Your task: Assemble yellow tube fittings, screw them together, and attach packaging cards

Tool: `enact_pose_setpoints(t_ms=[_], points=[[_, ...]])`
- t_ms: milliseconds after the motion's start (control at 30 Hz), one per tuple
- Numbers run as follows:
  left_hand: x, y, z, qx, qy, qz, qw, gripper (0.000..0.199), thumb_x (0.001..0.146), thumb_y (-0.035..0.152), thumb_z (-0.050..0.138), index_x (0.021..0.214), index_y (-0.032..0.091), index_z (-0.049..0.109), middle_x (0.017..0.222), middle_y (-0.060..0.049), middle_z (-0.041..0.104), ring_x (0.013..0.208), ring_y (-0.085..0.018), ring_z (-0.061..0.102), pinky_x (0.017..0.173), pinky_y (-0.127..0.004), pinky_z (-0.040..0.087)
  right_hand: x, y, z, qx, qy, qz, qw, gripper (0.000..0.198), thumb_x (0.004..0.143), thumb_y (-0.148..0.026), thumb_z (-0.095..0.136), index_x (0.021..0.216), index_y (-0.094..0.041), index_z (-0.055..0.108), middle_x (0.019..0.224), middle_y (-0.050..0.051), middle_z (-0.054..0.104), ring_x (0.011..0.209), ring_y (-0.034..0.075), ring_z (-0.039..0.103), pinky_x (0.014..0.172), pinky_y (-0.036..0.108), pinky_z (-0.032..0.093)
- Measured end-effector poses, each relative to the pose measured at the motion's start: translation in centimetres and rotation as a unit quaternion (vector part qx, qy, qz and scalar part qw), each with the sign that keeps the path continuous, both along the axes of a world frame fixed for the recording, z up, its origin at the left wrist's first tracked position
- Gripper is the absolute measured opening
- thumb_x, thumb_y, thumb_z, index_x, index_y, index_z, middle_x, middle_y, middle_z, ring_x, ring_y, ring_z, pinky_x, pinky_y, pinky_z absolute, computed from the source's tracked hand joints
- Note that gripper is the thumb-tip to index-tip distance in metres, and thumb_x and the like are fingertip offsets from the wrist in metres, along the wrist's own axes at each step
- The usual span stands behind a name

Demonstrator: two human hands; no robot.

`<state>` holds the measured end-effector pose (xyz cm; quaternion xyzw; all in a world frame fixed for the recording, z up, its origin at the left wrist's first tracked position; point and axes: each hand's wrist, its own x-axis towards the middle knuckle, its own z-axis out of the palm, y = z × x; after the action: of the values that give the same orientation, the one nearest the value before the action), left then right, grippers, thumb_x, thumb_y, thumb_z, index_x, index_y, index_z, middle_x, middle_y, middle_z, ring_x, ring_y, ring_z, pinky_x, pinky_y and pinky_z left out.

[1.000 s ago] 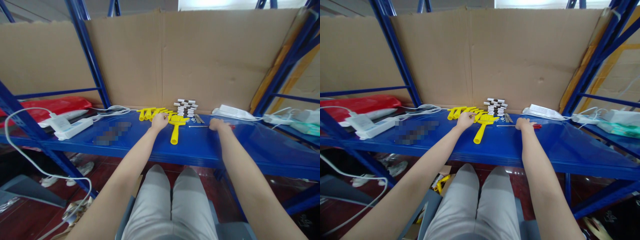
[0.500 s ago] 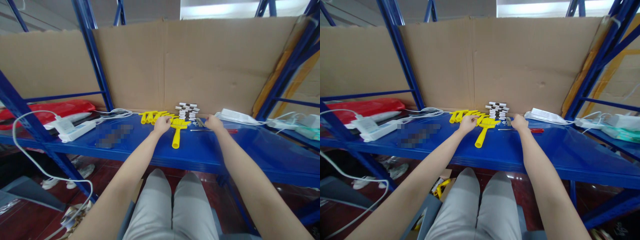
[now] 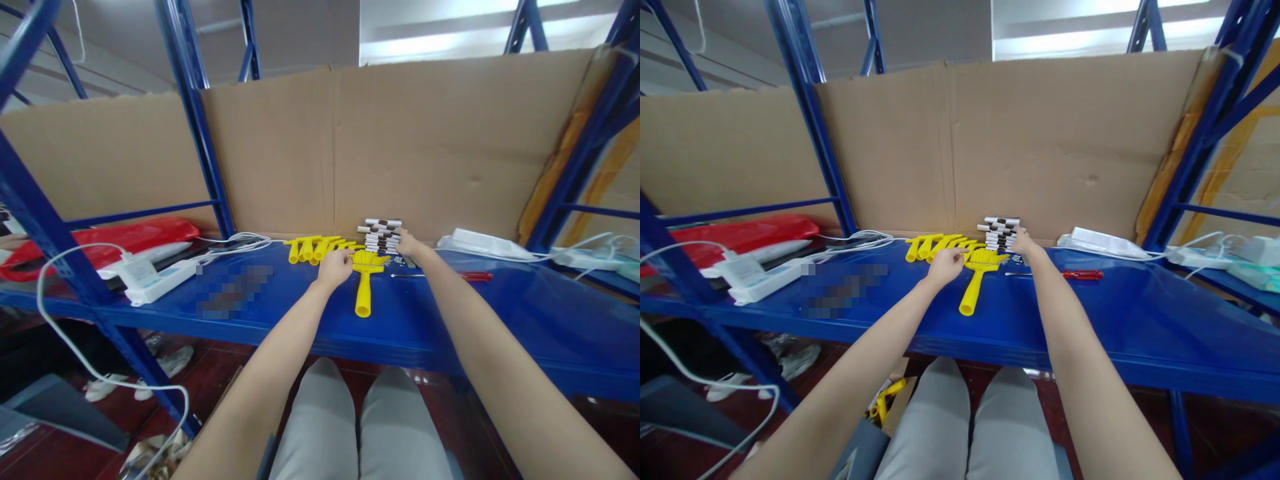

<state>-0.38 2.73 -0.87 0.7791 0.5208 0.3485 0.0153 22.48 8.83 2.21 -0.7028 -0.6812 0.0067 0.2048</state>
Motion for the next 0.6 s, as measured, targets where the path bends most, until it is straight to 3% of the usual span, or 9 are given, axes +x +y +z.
enact_pose_setpoints(t_ms=[133,300,467,600], points=[[0.2,-0.4,0.1,-0.003,-0.004,0.005,1.000,0.038,0.089,0.010,0.050,0.116,0.018,0.075,0.113,-0.009,0.076,0.102,-0.023,0.072,0.095,-0.036,0.056,0.5,1.3,-0.8,0.055,0.101,-0.048,0.992,0.087,0.072,-0.006,0.055,0.154,-0.015,0.030,0.148,0.021,0.049,0.134,0.031,0.051,0.104,0.043,0.046],[0.5,-0.7,0.3,-0.012,-0.009,0.000,1.000,0.038,0.089,0.009,0.050,0.117,0.015,0.074,0.110,-0.011,0.076,0.102,-0.024,0.072,0.096,-0.038,0.055,1.4,2.2,-1.1,0.096,0.166,-0.076,0.978,0.079,0.075,-0.010,0.054,0.152,-0.015,0.034,0.139,0.021,0.056,0.129,0.034,0.054,0.101,0.049,0.047],[0.5,-0.7,0.3,-0.017,-0.017,-0.006,1.000,0.039,0.087,0.009,0.051,0.117,0.016,0.074,0.104,-0.010,0.078,0.098,-0.024,0.073,0.093,-0.036,0.056,1.3,1.4,-0.9,0.115,0.155,-0.089,0.977,0.085,0.076,-0.014,0.059,0.156,-0.019,0.028,0.148,0.025,0.043,0.131,0.039,0.050,0.103,0.053,0.041],[0.5,-0.4,0.0,-0.009,-0.023,-0.011,1.000,0.038,0.086,0.008,0.052,0.115,0.016,0.075,0.103,-0.010,0.078,0.097,-0.024,0.073,0.093,-0.037,0.056,1.0,1.2,-0.6,0.114,0.110,-0.090,0.983,0.090,0.074,-0.012,0.058,0.157,-0.030,0.028,0.161,0.018,0.027,0.140,0.041,0.039,0.106,0.061,0.037]])
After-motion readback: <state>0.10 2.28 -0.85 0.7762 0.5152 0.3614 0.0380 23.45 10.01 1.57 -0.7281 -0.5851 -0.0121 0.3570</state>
